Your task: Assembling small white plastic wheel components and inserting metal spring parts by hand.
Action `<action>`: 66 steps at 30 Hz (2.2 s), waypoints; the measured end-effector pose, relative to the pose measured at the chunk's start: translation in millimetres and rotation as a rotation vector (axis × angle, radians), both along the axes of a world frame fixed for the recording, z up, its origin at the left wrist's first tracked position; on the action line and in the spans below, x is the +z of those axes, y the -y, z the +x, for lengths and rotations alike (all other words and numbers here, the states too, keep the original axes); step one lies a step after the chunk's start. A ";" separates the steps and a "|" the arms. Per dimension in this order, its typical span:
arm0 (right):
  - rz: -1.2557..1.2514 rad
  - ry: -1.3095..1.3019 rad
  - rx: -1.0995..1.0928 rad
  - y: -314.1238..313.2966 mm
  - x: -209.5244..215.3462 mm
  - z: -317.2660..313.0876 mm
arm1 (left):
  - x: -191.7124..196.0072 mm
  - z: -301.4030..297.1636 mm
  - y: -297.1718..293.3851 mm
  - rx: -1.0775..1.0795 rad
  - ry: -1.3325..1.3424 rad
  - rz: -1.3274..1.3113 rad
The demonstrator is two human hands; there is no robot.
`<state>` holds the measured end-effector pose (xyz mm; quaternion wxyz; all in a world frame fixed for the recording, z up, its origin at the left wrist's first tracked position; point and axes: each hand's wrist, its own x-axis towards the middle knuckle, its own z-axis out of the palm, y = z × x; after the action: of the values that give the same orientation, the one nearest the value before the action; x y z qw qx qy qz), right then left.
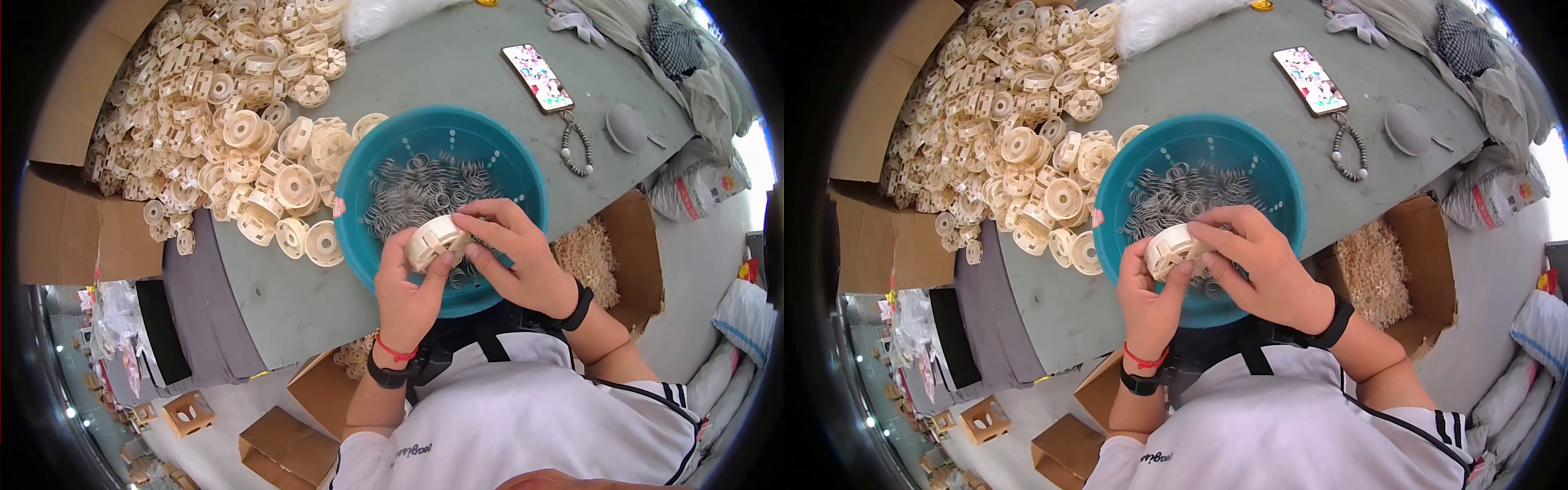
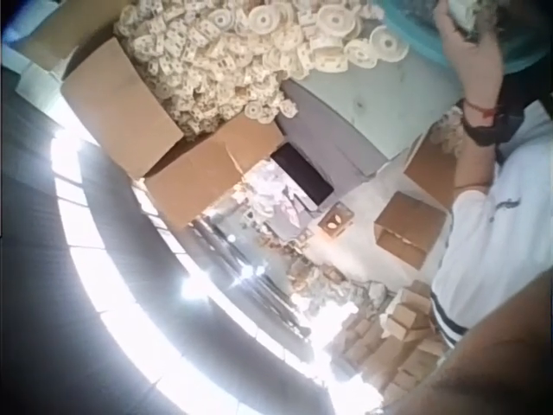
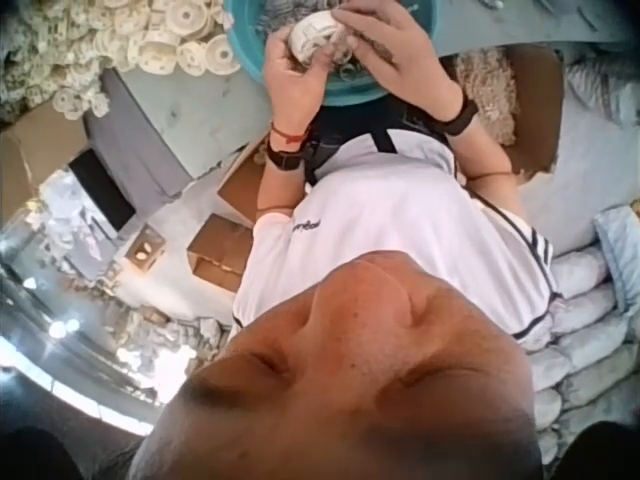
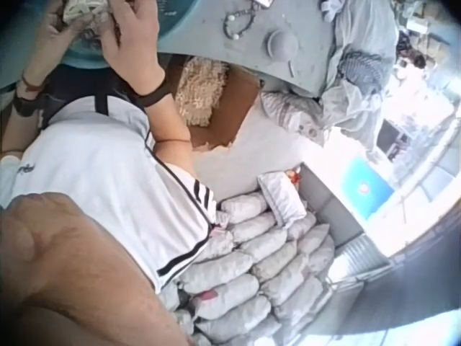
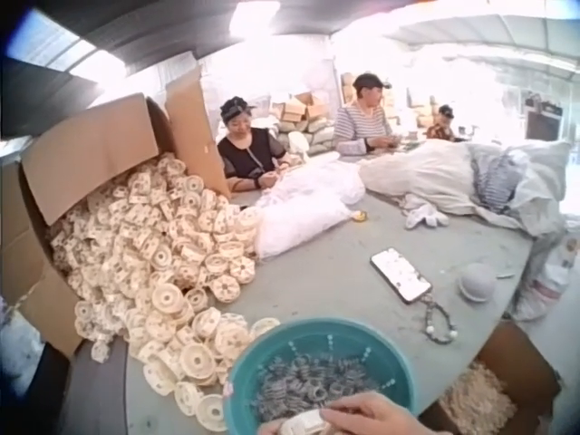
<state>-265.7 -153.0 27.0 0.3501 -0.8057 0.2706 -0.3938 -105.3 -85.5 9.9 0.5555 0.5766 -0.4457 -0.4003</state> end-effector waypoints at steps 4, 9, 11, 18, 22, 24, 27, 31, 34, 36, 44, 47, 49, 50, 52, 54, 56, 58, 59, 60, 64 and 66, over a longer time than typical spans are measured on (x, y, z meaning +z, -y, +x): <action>-0.063 0.017 -0.066 -1.3 3.1 4.7 | 6.4 -3.0 5.1 0.002 -0.015 0.011; 0.031 0.019 -0.056 5.4 7.0 3.9 | 8.6 -2.6 7.1 -0.012 -0.035 0.035; 0.044 0.035 -0.052 8.8 3.5 3.8 | 11.9 -3.9 9.2 -0.024 -0.097 0.014; 0.074 0.159 -0.084 1.8 3.6 10.5 | 6.9 -0.4 9.6 0.043 -0.081 -0.005; -0.011 0.133 -0.063 -0.4 5.2 13.2 | 6.1 0.4 7.1 0.041 -0.015 -0.020; -0.011 0.074 -0.045 -2.0 6.3 13.5 | 5.3 0.0 6.6 0.050 0.000 -0.034; 0.064 0.058 -0.028 1.2 10.2 15.5 | 0.6 -0.3 4.3 0.066 0.078 -0.024; 0.217 0.047 0.043 9.1 15.3 15.0 | -2.5 0.4 2.6 0.090 0.084 -0.033; 0.210 0.032 0.060 10.2 17.4 15.8 | 1.2 0.4 6.4 0.072 0.104 -0.020; 0.235 0.079 0.046 7.3 20.2 18.0 | 1.1 -0.4 10.9 0.059 -0.109 -0.099; 0.438 0.135 0.005 13.2 1.1 18.0 | 7.7 24.5 10.7 -0.118 -0.549 0.019; 0.682 0.234 0.000 12.0 -8.5 21.7 | 0.1 28.9 11.0 -0.137 -0.702 0.026; 0.688 0.250 0.000 11.8 -8.5 21.1 | -1.2 26.8 13.2 -0.150 -0.673 -0.030; 0.640 0.218 0.006 13.4 -6.8 17.6 | 0.6 21.4 16.4 -0.057 -0.345 -0.109; 0.591 0.182 0.008 17.4 -4.7 8.4 | 5.8 18.8 17.5 0.033 -0.019 -0.185; 0.359 0.095 -0.015 21.7 -2.5 -2.8 | 13.6 21.2 15.6 -0.090 0.682 -0.242; 0.397 0.086 -0.006 21.1 -1.4 -9.4 | 14.5 21.3 14.8 -0.127 0.489 -0.129; 0.449 0.146 0.041 19.4 -2.2 -13.3 | 9.6 28.2 16.0 -0.102 -0.248 -0.080; 0.422 0.146 -0.006 20.5 -1.5 -18.9 | 11.9 31.3 15.2 -0.044 -0.208 -0.125; 0.399 0.145 -0.049 22.5 1.2 -28.1 | 15.7 38.4 8.5 -0.005 -0.063 -0.141; 0.204 -0.070 -0.491 35.9 3.5 -110.2 | 19.7 87.0 -66.0 -0.170 -0.079 -0.024; 0.180 -0.371 -0.576 36.8 1.8 -160.2 | 23.8 107.6 -114.9 -0.193 -0.196 0.266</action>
<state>-425.9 -189.8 28.8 0.2392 -0.7199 0.5795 -0.2980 2.3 29.4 33.6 0.4742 0.5578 -0.3859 -0.5613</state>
